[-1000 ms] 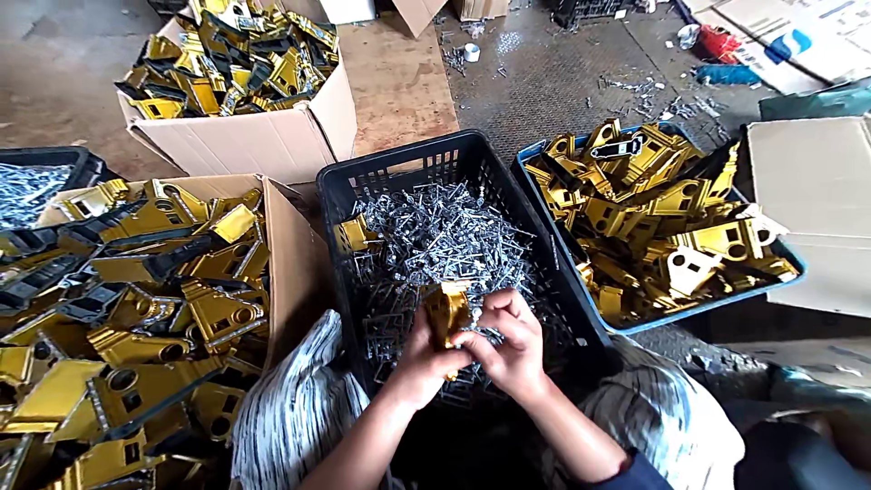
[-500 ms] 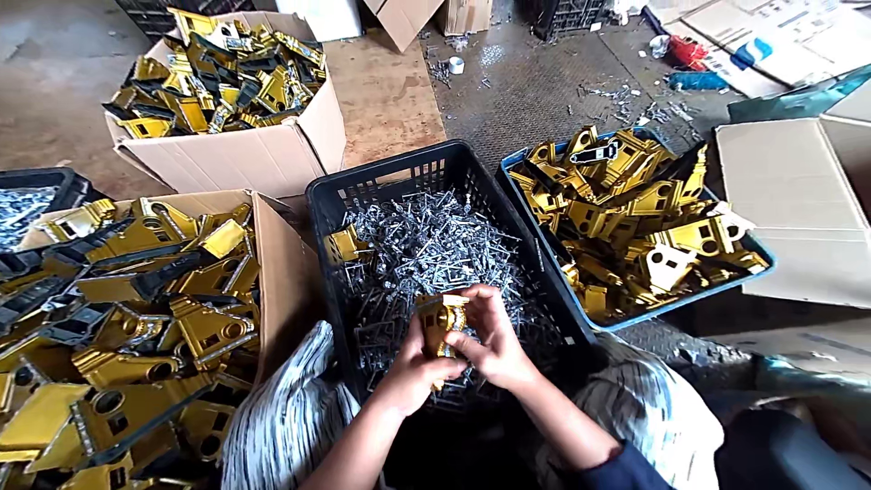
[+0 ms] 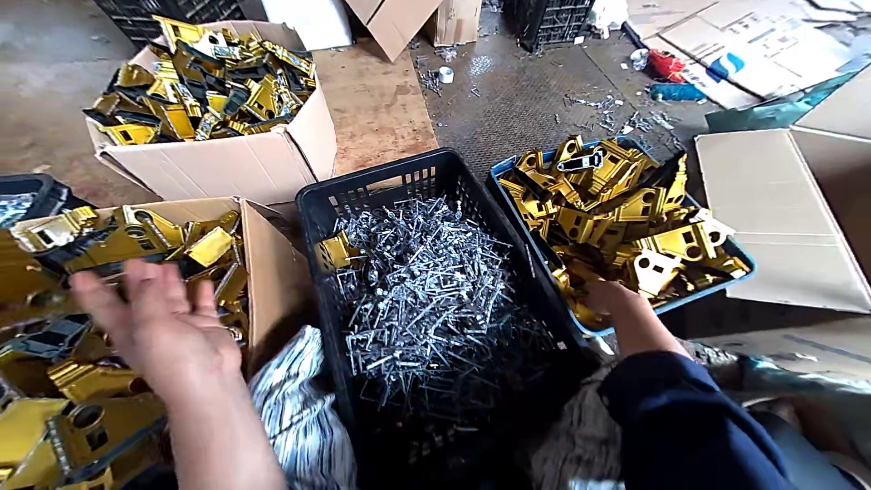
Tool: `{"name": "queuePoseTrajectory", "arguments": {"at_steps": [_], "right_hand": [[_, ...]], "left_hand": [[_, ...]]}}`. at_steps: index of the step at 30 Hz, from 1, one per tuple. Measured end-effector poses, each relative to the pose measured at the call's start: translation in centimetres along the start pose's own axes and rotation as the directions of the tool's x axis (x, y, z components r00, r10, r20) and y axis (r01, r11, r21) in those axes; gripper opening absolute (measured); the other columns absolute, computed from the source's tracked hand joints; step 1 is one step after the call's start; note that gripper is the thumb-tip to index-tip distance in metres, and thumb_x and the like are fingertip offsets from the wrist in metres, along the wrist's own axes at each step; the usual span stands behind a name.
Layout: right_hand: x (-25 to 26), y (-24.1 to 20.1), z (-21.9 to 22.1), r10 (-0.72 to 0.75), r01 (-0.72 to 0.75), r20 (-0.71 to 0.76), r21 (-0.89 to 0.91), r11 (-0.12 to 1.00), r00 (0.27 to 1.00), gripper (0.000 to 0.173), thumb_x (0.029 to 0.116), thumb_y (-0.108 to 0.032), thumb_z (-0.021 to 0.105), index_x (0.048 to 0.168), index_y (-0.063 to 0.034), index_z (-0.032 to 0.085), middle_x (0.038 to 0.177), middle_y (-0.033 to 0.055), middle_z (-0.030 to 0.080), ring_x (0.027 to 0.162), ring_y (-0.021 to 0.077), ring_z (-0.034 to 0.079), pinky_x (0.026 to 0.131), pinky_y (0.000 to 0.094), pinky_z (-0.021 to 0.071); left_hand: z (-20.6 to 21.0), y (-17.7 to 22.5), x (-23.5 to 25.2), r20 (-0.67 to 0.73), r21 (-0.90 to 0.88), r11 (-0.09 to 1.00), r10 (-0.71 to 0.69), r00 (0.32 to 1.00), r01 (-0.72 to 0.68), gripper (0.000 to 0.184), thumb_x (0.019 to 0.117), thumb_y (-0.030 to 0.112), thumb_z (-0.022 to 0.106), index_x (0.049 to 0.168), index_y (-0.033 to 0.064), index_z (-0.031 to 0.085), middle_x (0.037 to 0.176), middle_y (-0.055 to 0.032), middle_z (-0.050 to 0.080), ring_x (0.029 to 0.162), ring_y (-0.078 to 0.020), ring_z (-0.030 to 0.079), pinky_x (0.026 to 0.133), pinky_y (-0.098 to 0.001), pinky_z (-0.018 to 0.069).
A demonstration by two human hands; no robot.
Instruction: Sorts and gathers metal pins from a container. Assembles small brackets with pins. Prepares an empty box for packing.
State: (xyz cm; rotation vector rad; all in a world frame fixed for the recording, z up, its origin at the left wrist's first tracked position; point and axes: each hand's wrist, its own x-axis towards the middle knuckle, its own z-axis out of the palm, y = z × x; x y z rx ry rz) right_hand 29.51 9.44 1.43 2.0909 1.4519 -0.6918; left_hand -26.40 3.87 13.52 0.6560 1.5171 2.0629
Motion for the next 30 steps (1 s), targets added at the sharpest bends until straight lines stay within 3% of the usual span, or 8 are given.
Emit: {"name": "queuePoseTrajectory", "arguments": {"at_steps": [8,11,15,17,19,21,25,30], "right_hand": [[-5.4,-2.1,-4.2,-0.017,0.039,-0.343,0.058,0.998,0.939,0.022,0.0981,-0.023,0.068,0.108,-0.0047,0.076,0.114,0.0316,0.069,0.109,0.0572,0.063,0.086,0.0807,0.0447],[-10.3,-5.1,-4.5,-0.325,0.403,-0.662,-0.037,0.914,0.675,0.014,0.0949,-0.015,0.072,0.106,-0.0075,0.076,0.107,0.0261,0.069,0.099,0.0514,0.066,0.079,0.0739,0.0512],[-14.8,-10.9,-3.0,-0.715,0.906,-0.624,-0.03,0.423,0.313,0.015,0.0952,-0.02,0.068,0.1,-0.0082,0.075,0.093,0.0062,0.071,0.084,0.0189,0.07,0.076,0.0433,0.0609],[-15.2,-14.2,-1.8,-0.802,0.966,-0.553,0.232,0.111,0.225,0.022,0.0996,-0.026,0.064,0.1,-0.0061,0.075,0.087,-0.0019,0.072,0.078,0.0019,0.066,0.073,0.0248,0.0574],[-14.5,-16.5,-1.0,-0.768,0.916,-0.557,0.39,0.095,0.317,0.022,0.0978,-0.025,0.069,0.105,-0.0057,0.076,0.081,-0.0037,0.071,0.07,-0.0006,0.063,0.068,0.0222,0.0557],[-13.1,-17.7,-0.6,-0.642,0.851,-0.56,0.318,0.418,0.524,0.025,0.0937,-0.03,0.075,0.104,-0.0074,0.078,0.079,0.0048,0.073,0.069,0.0156,0.068,0.068,0.0398,0.0583],[-11.3,-19.6,1.1,-0.384,0.411,-0.177,0.155,0.898,0.906,0.036,0.0967,-0.028,0.067,0.122,-0.0035,0.072,0.119,0.0269,0.069,0.114,0.0482,0.065,0.094,0.0705,0.0487],[-14.2,-17.8,0.8,-0.505,0.635,-0.412,0.294,0.714,0.759,0.024,0.0984,-0.015,0.059,0.107,-0.0012,0.075,0.096,0.0183,0.074,0.091,0.0343,0.072,0.084,0.0557,0.0566]], "left_hand": [[2.2,-2.6,-5.8,0.681,0.237,0.946,0.0,0.732,-0.221,0.063,0.0956,0.024,0.063,0.15,0.0035,0.039,0.142,-0.0079,0.056,0.122,-0.0165,0.061,0.101,-0.0377,0.0545],[3.2,-4.8,-9.6,0.866,0.224,0.847,0.055,0.497,-0.483,0.085,0.0805,0.039,0.082,0.148,0.0039,0.044,0.146,-0.0152,0.054,0.131,-0.0246,0.057,0.105,-0.0461,0.0518],[4.5,-6.5,-14.8,0.956,0.183,0.646,0.06,0.288,-0.741,0.123,0.0583,0.064,0.089,0.154,0.0049,0.039,0.153,-0.0149,0.048,0.144,-0.0327,0.043,0.118,-0.0673,0.0266],[4.3,-7.1,-15.8,0.954,0.196,0.715,0.019,0.299,-0.671,0.114,0.0603,0.056,0.091,0.149,0.0018,0.043,0.138,-0.0121,0.061,0.13,-0.025,0.057,0.114,-0.0579,0.0397],[3.9,-7.5,-15.4,0.917,0.304,0.809,-0.104,0.386,-0.504,0.092,0.069,0.042,0.089,0.14,-0.0016,0.05,0.117,-0.0086,0.071,0.108,-0.013,0.069,0.098,-0.0367,0.0566],[3.7,-7.8,-14.7,0.831,0.412,0.836,-0.181,0.526,-0.362,0.086,0.0748,0.038,0.086,0.139,-0.0044,0.047,0.112,-0.0103,0.07,0.102,-0.0101,0.069,0.091,-0.031,0.0587],[4.3,-7.6,-13.3,0.697,0.369,0.93,-0.267,0.665,-0.014,0.095,0.0776,0.02,0.077,0.151,0.0018,0.02,0.126,-0.013,0.059,0.105,-0.0114,0.067,0.086,-0.0277,0.0591],[5.2,-6.8,-13.6,0.577,0.206,0.859,-0.493,0.651,0.468,0.072,0.0876,0.004,0.065,0.15,0.0101,0.029,0.109,-0.0115,0.062,0.082,-0.0156,0.068,0.064,-0.0278,0.0582]]}}
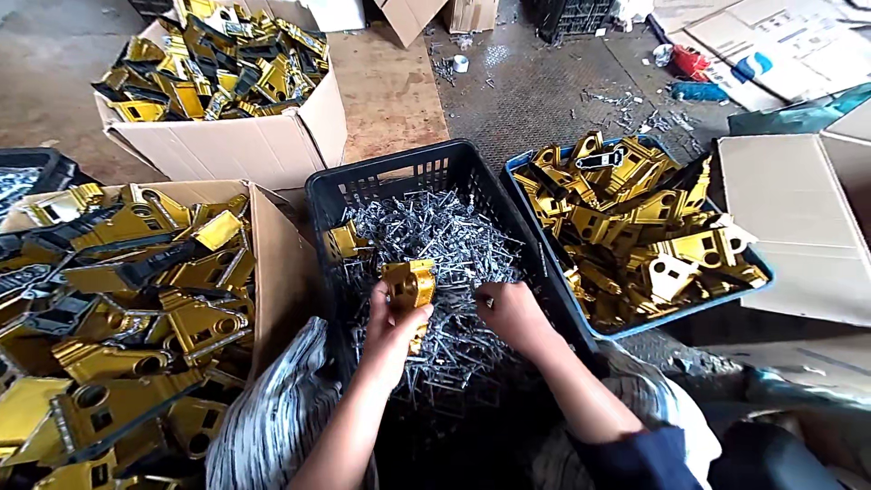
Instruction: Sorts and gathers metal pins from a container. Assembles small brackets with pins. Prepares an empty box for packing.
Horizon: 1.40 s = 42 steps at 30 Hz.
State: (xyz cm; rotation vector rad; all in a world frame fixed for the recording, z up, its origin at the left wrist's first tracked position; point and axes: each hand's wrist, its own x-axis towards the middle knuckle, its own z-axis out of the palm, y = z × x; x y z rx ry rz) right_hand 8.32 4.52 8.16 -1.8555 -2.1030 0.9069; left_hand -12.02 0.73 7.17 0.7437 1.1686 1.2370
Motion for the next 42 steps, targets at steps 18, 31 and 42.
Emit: {"name": "queuePoseTrajectory", "arguments": {"at_steps": [18,31,42], "right_hand": [[-2.5,-1.0,7.0,-0.225,0.673,-0.688,0.494,0.551,0.69,0.013,0.0885,-0.021,0.078,0.094,-0.0138,0.069,0.126,0.0047,0.057,0.119,0.0147,0.057,0.098,0.0324,0.0538],[-2.5,-1.1,7.1,-0.156,0.5,-0.475,0.828,0.254,0.866,0.05,0.0846,0.012,0.064,0.123,-0.0073,0.039,0.132,0.0147,0.061,0.118,0.0274,0.066,0.094,0.0425,0.0608],[-1.1,6.0,-0.5,0.0,0.019,-0.307,0.06,0.998,0.952,0.028,0.0943,0.0,0.059,0.112,-0.0117,0.078,0.111,0.0148,0.073,0.097,0.0325,0.07,0.085,0.0573,0.0562]], "left_hand": [[0.2,-2.3,-1.1,0.396,-0.081,0.994,-0.036,0.917,0.073,0.1,0.0731,-0.011,0.072,0.153,0.0052,0.014,0.124,-0.0132,0.06,0.105,-0.0211,0.068,0.087,-0.0369,0.0609],[-0.3,-3.4,-0.9,0.331,0.134,0.991,-0.058,0.942,0.014,0.111,0.0703,-0.004,0.076,0.157,0.0047,0.007,0.137,-0.0163,0.054,0.115,-0.0213,0.066,0.092,-0.0367,0.0604],[-1.4,0.8,0.2,-0.041,-0.255,0.965,0.045,0.998,-0.054,0.061,0.0946,0.0,0.057,0.146,0.0156,0.027,0.103,-0.0077,0.061,0.081,-0.0165,0.067,0.073,-0.0325,0.0606]]}}
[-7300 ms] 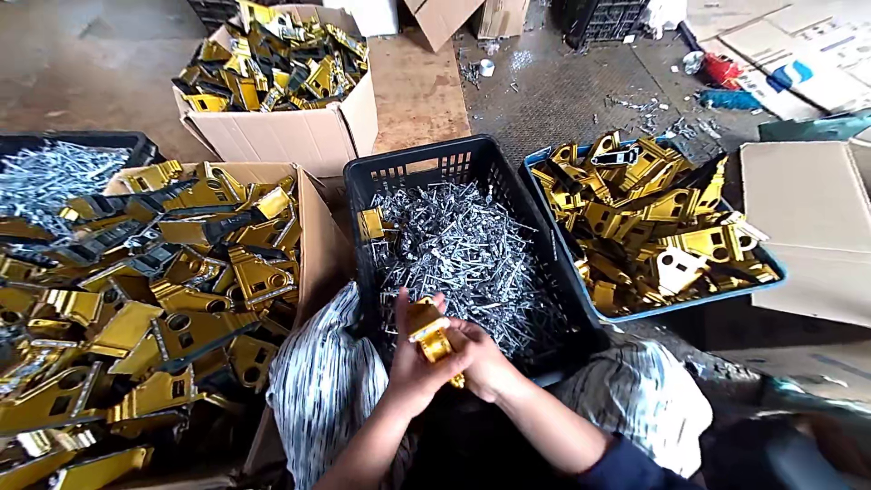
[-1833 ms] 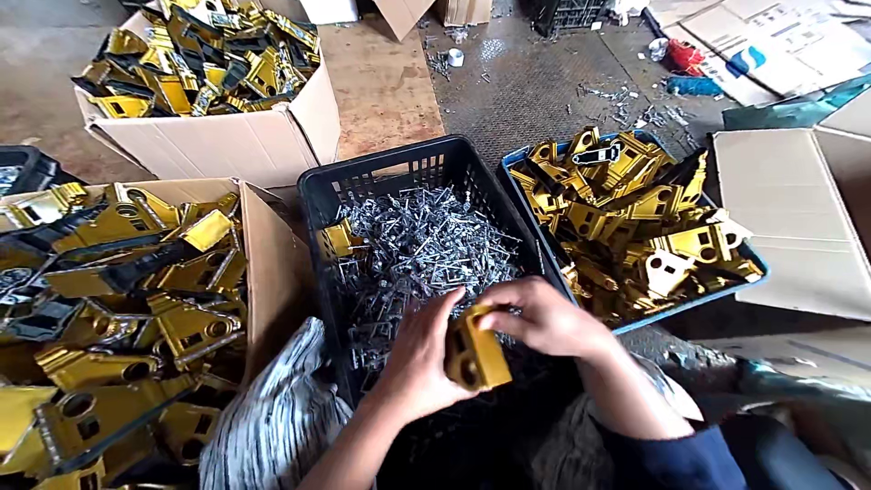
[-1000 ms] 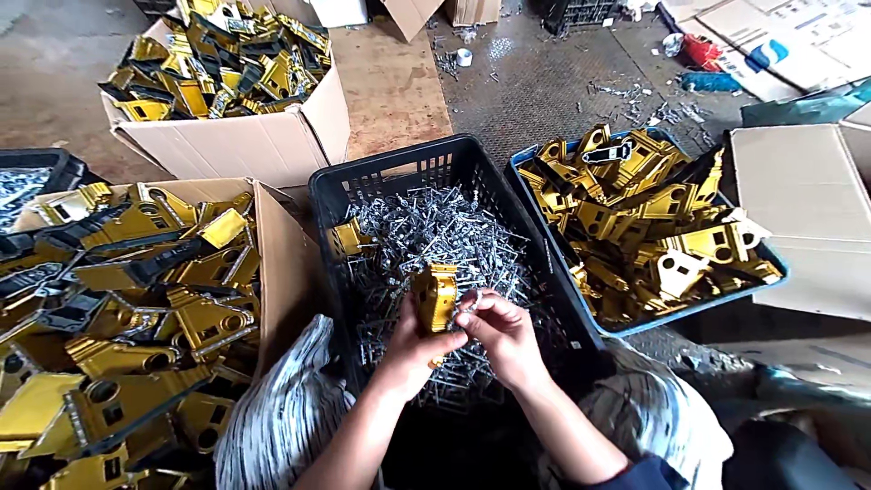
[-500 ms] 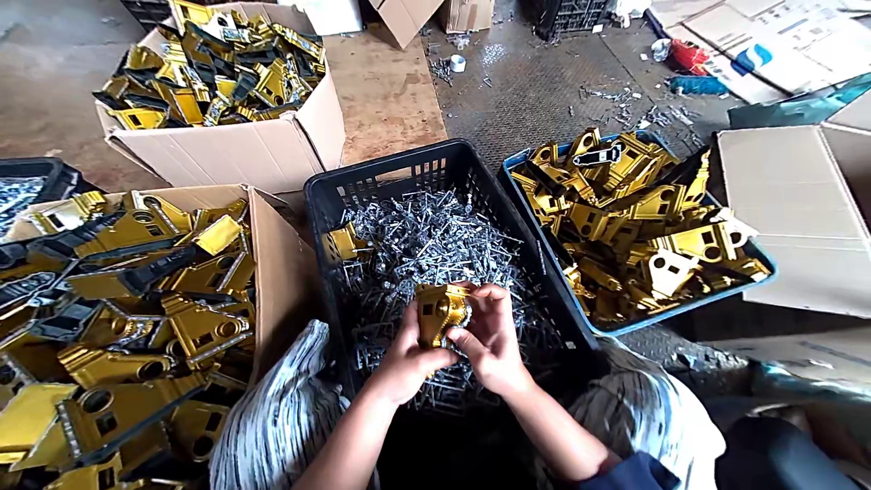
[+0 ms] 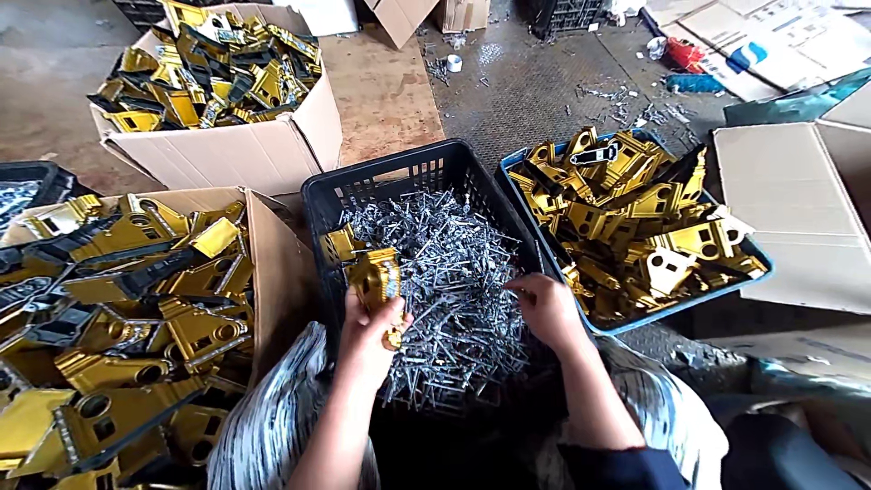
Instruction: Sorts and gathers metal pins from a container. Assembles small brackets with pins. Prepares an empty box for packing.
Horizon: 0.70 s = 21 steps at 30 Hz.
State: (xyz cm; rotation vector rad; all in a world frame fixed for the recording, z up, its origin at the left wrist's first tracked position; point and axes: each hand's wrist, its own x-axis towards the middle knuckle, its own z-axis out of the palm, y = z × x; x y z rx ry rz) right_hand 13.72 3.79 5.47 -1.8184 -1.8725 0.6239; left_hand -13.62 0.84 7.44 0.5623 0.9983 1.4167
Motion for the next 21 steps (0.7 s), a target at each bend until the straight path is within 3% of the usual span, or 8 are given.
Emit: {"name": "queuePoseTrajectory", "arguments": {"at_steps": [3,7,9,11,14,17,19,21], "right_hand": [[-0.2,-0.4,1.4,0.038,0.016,0.241,-0.219,0.976,0.97,0.035,0.0897,-0.004,0.068,0.117,-0.0227,0.079,0.131,0.0173,0.064,0.125,0.0414,0.058,0.097,0.0624,0.05],[0.0,-0.9,2.5,-0.165,0.196,0.134,-0.274,0.941,0.977,0.018,0.0935,-0.008,0.066,0.098,-0.0138,0.082,0.113,0.0115,0.074,0.109,0.0384,0.067,0.085,0.059,0.0548],[-0.5,-1.1,1.6,-0.304,0.303,0.021,-0.191,0.934,0.952,0.014,0.0924,-0.009,0.069,0.093,-0.013,0.083,0.103,0.0077,0.077,0.1,0.0328,0.072,0.082,0.0563,0.0574],[-1.1,-1.7,0.5,-0.34,0.338,-0.114,-0.034,0.94,0.934,0.01,0.0917,-0.014,0.072,0.093,-0.0131,0.083,0.096,0.0041,0.078,0.089,0.0205,0.073,0.079,0.0445,0.0601],[-2.1,-2.8,0.2,-0.243,0.307,-0.211,0.361,0.881,0.947,0.011,0.091,-0.019,0.075,0.095,-0.0108,0.082,0.092,-0.0007,0.077,0.078,0.0015,0.069,0.071,0.0209,0.058],[-3.1,-4.8,2.2,-0.053,0.147,-0.153,0.709,0.69,0.987,0.011,0.0895,-0.006,0.074,0.098,-0.0038,0.081,0.089,0.0017,0.077,0.078,0.0039,0.07,0.072,0.0219,0.0596],[-3.5,-5.5,4.0,-0.032,0.103,-0.109,0.74,0.665,0.993,0.008,0.0892,-0.006,0.074,0.095,-0.0042,0.079,0.085,-0.0011,0.075,0.074,0.0016,0.066,0.069,0.02,0.0561],[-3.8,-5.4,4.7,-0.135,0.153,-0.074,0.572,0.806,0.988,0.01,0.087,-0.015,0.073,0.093,-0.0119,0.08,0.089,-0.0056,0.075,0.081,0.0002,0.063,0.074,0.0218,0.0501]], "left_hand": [[0.5,0.4,0.1,-0.1,-0.118,0.992,-0.067,0.993,0.055,0.037,0.1078,0.014,0.041,0.142,0.0179,0.03,0.099,-0.0071,0.06,0.078,-0.017,0.068,0.071,-0.0317,0.0611],[0.5,0.2,-0.2,-0.068,-0.145,0.986,-0.091,0.993,0.081,0.037,0.1106,0.02,0.033,0.147,0.0188,0.028,0.1,-0.0086,0.061,0.079,-0.0177,0.069,0.071,-0.0307,0.0611],[0.3,0.2,-0.5,-0.051,-0.122,0.989,-0.091,0.995,0.084,0.035,0.1076,0.013,0.039,0.141,0.0154,0.031,0.097,-0.0076,0.062,0.08,-0.0166,0.069,0.074,-0.0311,0.0615],[0.3,0.0,-0.7,-0.034,-0.029,0.998,-0.062,0.998,0.061,0.05,0.0974,0.003,0.052,0.142,0.011,0.032,0.101,-0.0077,0.064,0.087,-0.0167,0.07,0.08,-0.0322,0.0609],[0.6,-1.3,-1.1,0.089,0.079,0.997,0.015,0.996,-0.022,0.083,0.0826,0.001,0.071,0.151,0.0035,0.024,0.123,-0.0163,0.063,0.107,-0.0252,0.069,0.095,-0.0401,0.0592],[1.2,-2.7,-1.5,0.229,0.076,0.99,0.098,0.969,-0.118,0.092,0.0803,0.003,0.078,0.151,0.0,0.02,0.119,-0.0153,0.064,0.108,-0.0257,0.07,0.096,-0.0408,0.0597],[1.1,-3.1,-1.6,0.256,0.141,0.971,0.152,0.955,-0.192,0.09,0.0803,0.007,0.079,0.149,-0.0029,0.022,0.113,-0.0118,0.064,0.101,-0.0205,0.071,0.091,-0.0375,0.0613],[0.8,-3.0,-1.6,0.278,0.28,0.919,0.199,0.94,-0.277,0.088,0.0785,0.009,0.079,0.148,-0.0041,0.025,0.113,-0.0101,0.064,0.101,-0.0157,0.07,0.088,-0.0324,0.0609]]}}
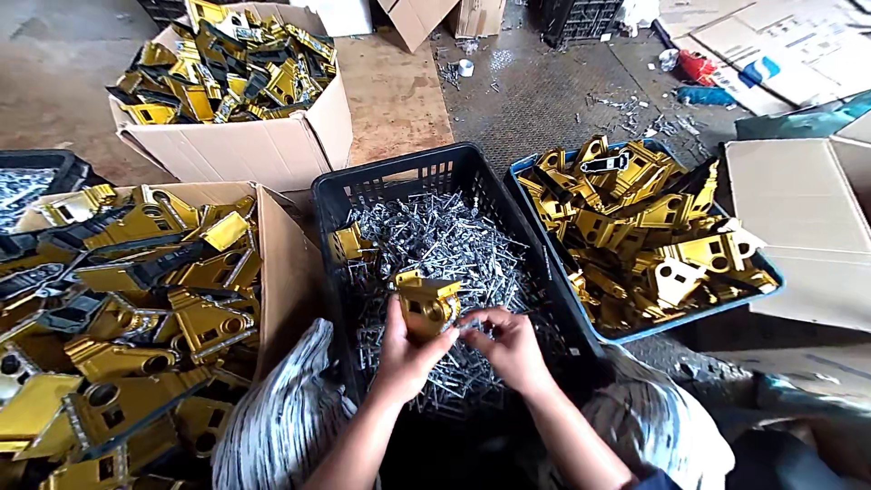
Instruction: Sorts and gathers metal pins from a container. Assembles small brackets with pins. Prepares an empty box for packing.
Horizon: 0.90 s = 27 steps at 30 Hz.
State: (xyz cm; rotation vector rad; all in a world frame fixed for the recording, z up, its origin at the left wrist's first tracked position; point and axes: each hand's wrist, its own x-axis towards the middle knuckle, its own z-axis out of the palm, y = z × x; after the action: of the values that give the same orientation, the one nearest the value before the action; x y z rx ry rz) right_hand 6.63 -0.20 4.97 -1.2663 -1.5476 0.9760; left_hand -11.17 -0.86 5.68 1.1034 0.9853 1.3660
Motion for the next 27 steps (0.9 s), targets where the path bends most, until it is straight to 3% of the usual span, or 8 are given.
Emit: {"name": "queuePoseTrajectory", "arguments": {"at_steps": [2,6,10,14,16,18,21,27], "right_hand": [[-0.1,-0.4,-0.2,-0.028,0.037,0.079,-0.109,0.993,0.996,0.012,0.0859,-0.017,0.072,0.094,-0.0143,0.08,0.09,-0.0061,0.076,0.084,0.0015,0.061,0.078,0.0264,0.0474],[0.4,-1.3,-2.0,0.083,-0.077,0.215,-0.038,0.996,0.973,0.02,0.0897,-0.011,0.065,0.107,-0.006,0.074,0.086,-0.0039,0.072,0.065,-0.0022,0.06,0.06,0.0183,0.0512],[0.5,-1.8,-4.2,0.173,-0.214,0.216,0.183,0.959,0.961,0.031,0.0931,-0.006,0.06,0.123,-0.0019,0.066,0.084,-0.002,0.069,0.06,0.0038,0.062,0.055,0.0219,0.0556],[0.5,-1.6,-4.8,-0.04,0.004,0.126,0.274,0.962,0.991,0.024,0.096,-0.005,0.059,0.113,-0.0049,0.076,0.086,-0.0071,0.073,0.061,-0.004,0.057,0.056,0.016,0.0492],[0.8,-1.2,-4.4,-0.182,0.163,0.091,0.18,0.97,0.979,0.022,0.0981,-0.005,0.06,0.11,-0.0039,0.077,0.095,-0.0057,0.076,0.078,-0.0056,0.065,0.072,0.0152,0.0554],[1.0,-0.7,-3.8,-0.269,0.262,0.057,0.112,0.959,0.961,0.023,0.0967,-0.004,0.058,0.108,-0.0012,0.077,0.095,-0.0018,0.076,0.083,-0.0032,0.067,0.077,0.0175,0.057],[0.9,-0.5,-2.9,-0.277,0.278,-0.027,0.089,0.956,0.961,0.028,0.0934,-0.001,0.051,0.105,-0.0013,0.077,0.096,-0.0013,0.076,0.079,-0.0048,0.065,0.07,0.0162,0.0546],[1.1,0.7,-2.1,-0.324,0.323,-0.045,-0.028,0.946,0.945,0.03,0.0945,-0.004,0.049,0.1,-0.0017,0.079,0.094,0.0041,0.077,0.082,0.0007,0.068,0.076,0.0214,0.057]], "left_hand": [[-0.6,0.1,0.1,0.036,0.144,0.989,0.016,0.999,-0.021,0.087,0.0766,0.012,0.081,0.146,-0.0034,0.031,0.12,-0.0108,0.064,0.106,-0.0143,0.069,0.091,-0.0303,0.0603],[-0.6,0.2,0.3,-0.036,0.183,0.982,-0.041,0.999,0.047,0.085,0.0788,0.022,0.084,0.145,-0.0014,0.034,0.121,-0.0106,0.065,0.104,-0.0138,0.07,0.088,-0.0297,0.0612],[-0.7,0.5,0.9,-0.185,0.105,0.988,-0.093,0.978,0.113,0.034,0.1078,0.018,0.045,0.136,-0.0006,0.05,0.119,-0.0062,0.064,0.108,-0.0082,0.064,0.096,-0.0275,0.0543],[-1.0,0.0,0.8,-0.136,0.294,0.956,0.022,0.99,0.02,0.025,0.1051,0.012,0.049,0.119,-0.0009,0.065,0.106,-0.0031,0.071,0.099,-0.0039,0.067,0.09,-0.0229,0.0558],[-0.9,0.1,0.5,-0.082,0.297,0.954,-0.011,0.997,0.035,0.026,0.1046,0.013,0.051,0.12,-0.0023,0.066,0.105,-0.0036,0.071,0.097,-0.0032,0.068,0.088,-0.0217,0.0563],[-0.8,0.4,0.3,-0.015,0.29,0.955,-0.061,0.998,0.063,0.027,0.1049,0.014,0.052,0.121,-0.0018,0.066,0.107,-0.0033,0.071,0.099,-0.0036,0.067,0.091,-0.0219,0.0551],[-0.9,0.3,0.1,0.027,0.313,0.944,-0.119,0.993,0.105,0.027,0.1044,0.016,0.053,0.122,-0.0001,0.066,0.107,-0.0034,0.072,0.098,-0.0052,0.068,0.09,-0.0236,0.0566],[-0.7,0.8,-0.1,0.104,0.235,0.962,-0.17,0.98,0.142,0.023,0.1027,0.016,0.056,0.117,0.0015,0.066,0.102,-0.0034,0.071,0.095,-0.0083,0.069,0.086,-0.0261,0.0584]]}}
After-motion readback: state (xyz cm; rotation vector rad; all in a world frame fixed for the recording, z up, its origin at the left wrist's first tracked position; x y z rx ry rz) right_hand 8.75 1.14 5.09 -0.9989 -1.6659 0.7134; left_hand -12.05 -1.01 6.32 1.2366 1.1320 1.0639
